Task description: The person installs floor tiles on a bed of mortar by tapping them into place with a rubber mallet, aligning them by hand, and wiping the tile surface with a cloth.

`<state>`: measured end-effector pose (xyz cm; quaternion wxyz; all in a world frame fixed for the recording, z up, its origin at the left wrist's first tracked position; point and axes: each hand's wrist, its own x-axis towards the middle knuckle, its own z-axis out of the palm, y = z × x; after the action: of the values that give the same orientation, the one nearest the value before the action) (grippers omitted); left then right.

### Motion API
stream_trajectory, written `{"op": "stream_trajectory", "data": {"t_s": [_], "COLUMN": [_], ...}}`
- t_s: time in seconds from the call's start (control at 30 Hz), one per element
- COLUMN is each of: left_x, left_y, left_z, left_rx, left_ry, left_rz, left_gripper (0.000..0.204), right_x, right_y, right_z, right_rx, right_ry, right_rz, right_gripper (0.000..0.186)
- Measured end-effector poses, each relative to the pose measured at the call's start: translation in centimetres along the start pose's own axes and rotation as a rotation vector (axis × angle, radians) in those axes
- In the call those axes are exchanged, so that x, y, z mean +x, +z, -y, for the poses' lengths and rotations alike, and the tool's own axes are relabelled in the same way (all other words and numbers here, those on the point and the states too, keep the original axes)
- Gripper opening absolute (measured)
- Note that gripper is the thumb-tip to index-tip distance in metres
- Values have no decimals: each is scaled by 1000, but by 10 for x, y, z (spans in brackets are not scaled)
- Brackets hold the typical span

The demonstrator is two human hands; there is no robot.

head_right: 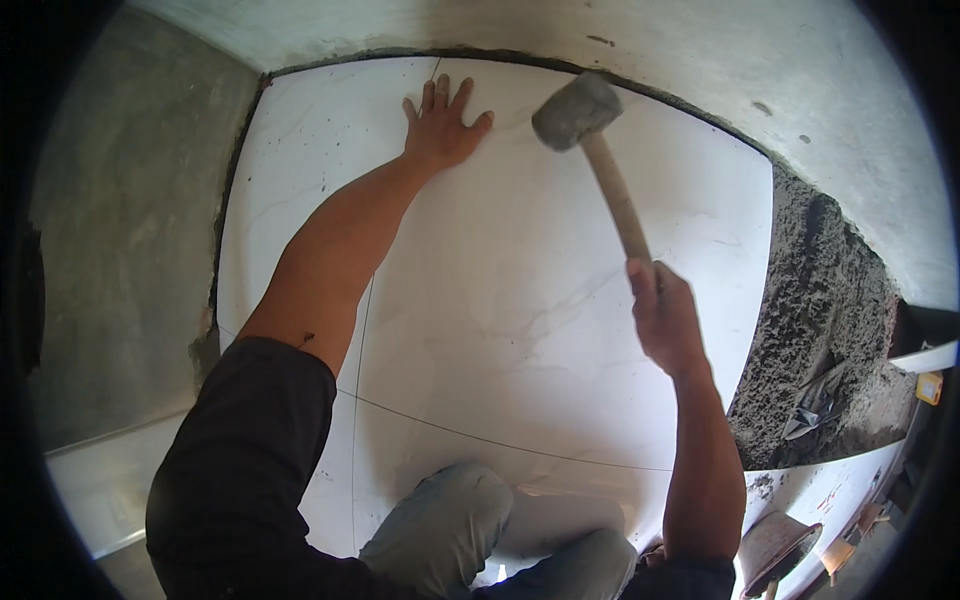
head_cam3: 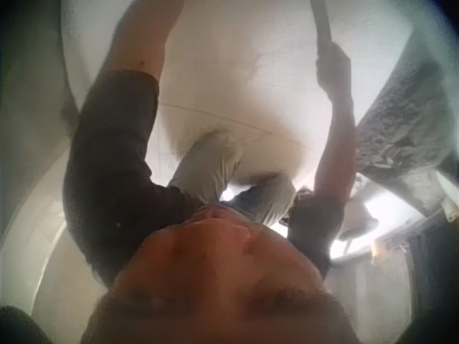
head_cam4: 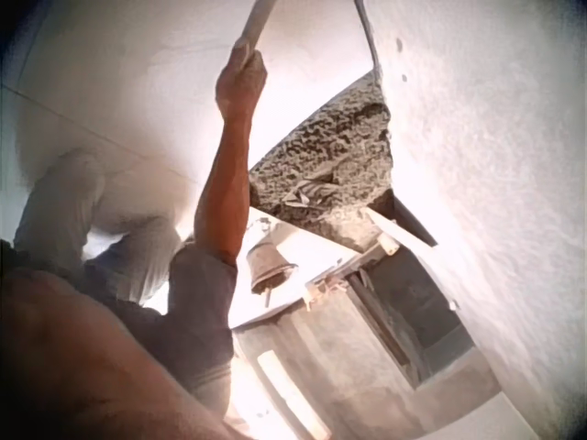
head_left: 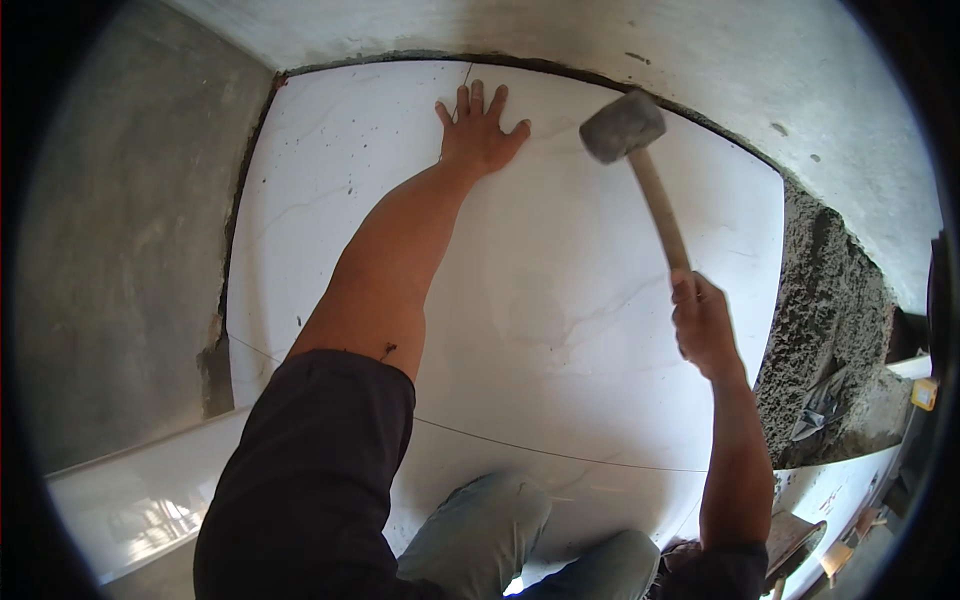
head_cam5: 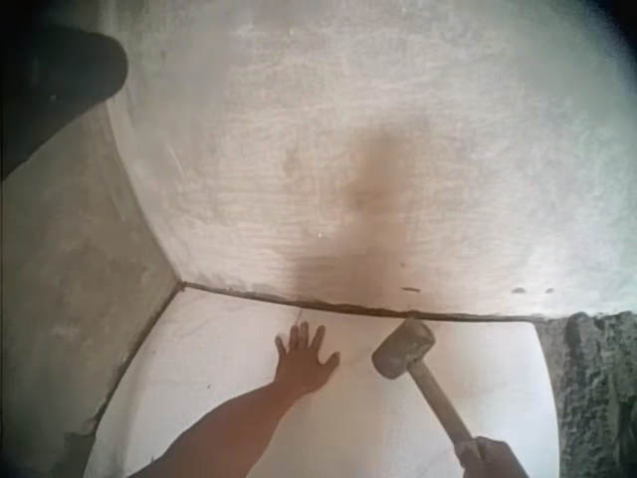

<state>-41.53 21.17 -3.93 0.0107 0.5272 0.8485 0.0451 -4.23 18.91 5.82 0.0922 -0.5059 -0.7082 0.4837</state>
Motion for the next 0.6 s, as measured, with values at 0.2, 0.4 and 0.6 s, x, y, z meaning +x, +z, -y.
{"op": "stream_trajectory", "data": {"t_s": [0.2,0.4,0.6], "left_x": [3,8,51], "left_y": [2,4,14], "left_z": [-5,9,22], "left_rx": [13,9,-38], "left_ry": [0,0,55], "left_rz": [24,-13,-63], "left_gripper": [76,76,83], "right_x": [16,1,-13], "right_y": [6,-13,6], "right_z": [11,32,-6], "right_rx": [466,290,226], "right_ry": [346,263,247], "right_rz": [-231,85,-27], "right_gripper": [45,48,46]}}
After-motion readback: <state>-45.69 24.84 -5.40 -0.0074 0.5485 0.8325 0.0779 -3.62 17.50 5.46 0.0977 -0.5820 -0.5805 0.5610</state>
